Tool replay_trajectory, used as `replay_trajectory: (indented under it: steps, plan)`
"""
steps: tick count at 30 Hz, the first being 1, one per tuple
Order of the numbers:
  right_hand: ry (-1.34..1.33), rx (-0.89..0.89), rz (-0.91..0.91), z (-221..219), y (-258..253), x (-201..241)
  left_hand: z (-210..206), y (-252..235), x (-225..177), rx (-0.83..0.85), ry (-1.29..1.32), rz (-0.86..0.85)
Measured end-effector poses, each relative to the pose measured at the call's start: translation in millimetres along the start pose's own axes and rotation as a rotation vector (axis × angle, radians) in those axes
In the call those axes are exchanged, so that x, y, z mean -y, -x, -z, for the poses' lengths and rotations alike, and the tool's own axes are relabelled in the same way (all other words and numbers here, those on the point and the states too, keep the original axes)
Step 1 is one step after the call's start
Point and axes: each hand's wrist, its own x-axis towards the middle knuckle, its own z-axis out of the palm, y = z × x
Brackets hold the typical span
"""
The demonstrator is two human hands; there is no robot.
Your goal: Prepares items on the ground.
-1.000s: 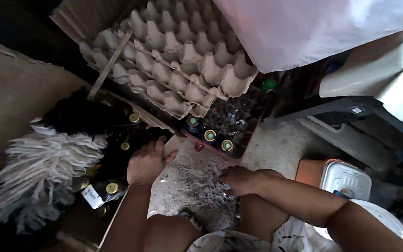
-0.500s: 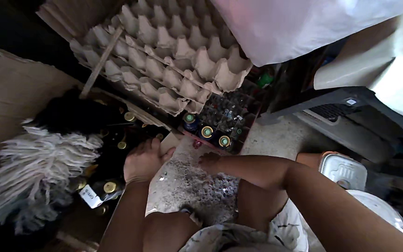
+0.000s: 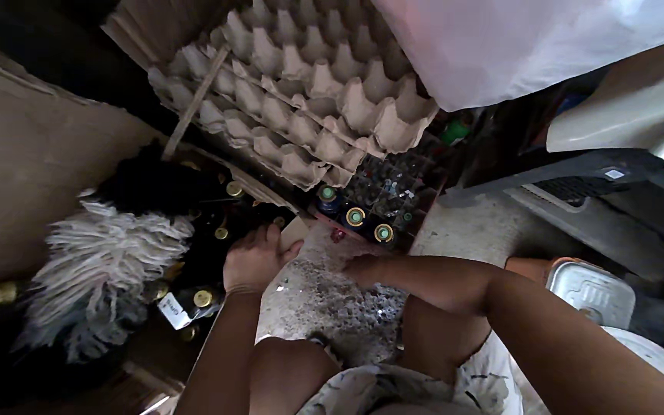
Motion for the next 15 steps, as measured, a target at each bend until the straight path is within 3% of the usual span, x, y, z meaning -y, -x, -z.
replay_trajectory:
  steps: [15]
  plan:
    - [0.056, 0.063, -0.058, -4.7, -3.7, -2.6, 3.2, -1.5, -2.4, 0.045, -0.008, 0.020]
